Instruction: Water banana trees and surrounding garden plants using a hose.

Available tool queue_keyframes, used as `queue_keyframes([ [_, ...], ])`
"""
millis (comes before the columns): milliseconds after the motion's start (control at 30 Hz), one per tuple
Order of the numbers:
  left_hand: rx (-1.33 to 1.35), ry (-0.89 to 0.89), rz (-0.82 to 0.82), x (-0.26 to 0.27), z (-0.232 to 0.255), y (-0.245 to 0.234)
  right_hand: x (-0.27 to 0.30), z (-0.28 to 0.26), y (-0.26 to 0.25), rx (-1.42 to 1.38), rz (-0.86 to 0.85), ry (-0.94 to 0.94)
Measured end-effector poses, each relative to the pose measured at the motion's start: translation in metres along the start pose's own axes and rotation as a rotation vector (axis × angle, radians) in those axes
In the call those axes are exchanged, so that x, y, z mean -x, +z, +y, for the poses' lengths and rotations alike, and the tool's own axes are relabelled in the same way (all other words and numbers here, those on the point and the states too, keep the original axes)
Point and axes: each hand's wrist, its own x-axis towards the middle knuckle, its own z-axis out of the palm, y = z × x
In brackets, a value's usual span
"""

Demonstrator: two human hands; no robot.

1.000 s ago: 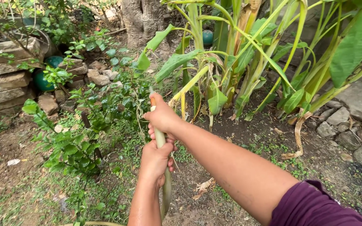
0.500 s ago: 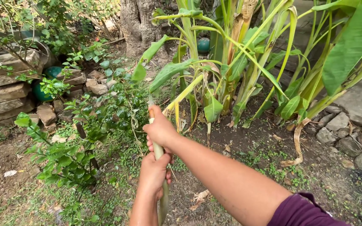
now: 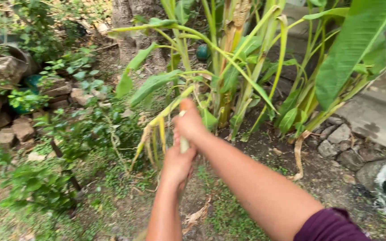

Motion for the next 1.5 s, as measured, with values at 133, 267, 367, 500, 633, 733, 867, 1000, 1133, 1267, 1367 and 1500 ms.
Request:
queue_keyframes([
  [133,0.002,0.103,-0.135,-0.031,0.050,0.067,-0.020,-0.081,-0.072,0.058,0.049,0.046],
  [267,-0.007,0.121,-0.195,-0.036,0.084,0.117,-0.023,-0.129,-0.122,0.021,0.070,-0.061],
  [367,0.008,0.114,-0.226,-0.031,0.085,0.141,-0.003,-0.147,-0.141,0.058,0.102,-0.014],
  [500,0.056,0.037,-0.277,-0.025,0.056,0.157,0.012,-0.123,-0.156,0.194,0.129,0.052],
  [633,0.078,-0.029,-0.321,-0.032,0.025,0.164,0.015,-0.100,-0.165,0.263,0.160,0.130],
  [733,0.101,-0.058,-0.332,-0.042,0.025,0.170,0.006,-0.099,-0.171,0.254,0.118,0.150],
  [867,0.083,-0.023,-0.348,-0.067,0.043,0.177,-0.019,-0.112,-0.178,0.259,0.170,0.105],
  [1000,0.014,0.013,-0.341,-0.105,0.059,0.186,-0.045,-0.132,-0.182,0.258,0.186,0.029],
  [1133,0.029,0.036,-0.349,-0.124,0.071,0.190,-0.066,-0.133,-0.183,0.268,0.223,0.010],
  [1267,0.060,0.041,-0.386,-0.144,0.052,0.193,-0.084,-0.108,-0.190,0.285,0.269,0.025],
  [1367,0.057,-0.017,-0.388,-0.148,0.027,0.191,-0.091,-0.071,-0.195,0.312,0.263,0.048],
  [1500,0.017,-0.111,-0.366,-0.161,-0.002,0.183,-0.104,-0.037,-0.193,0.437,0.275,0.081],
])
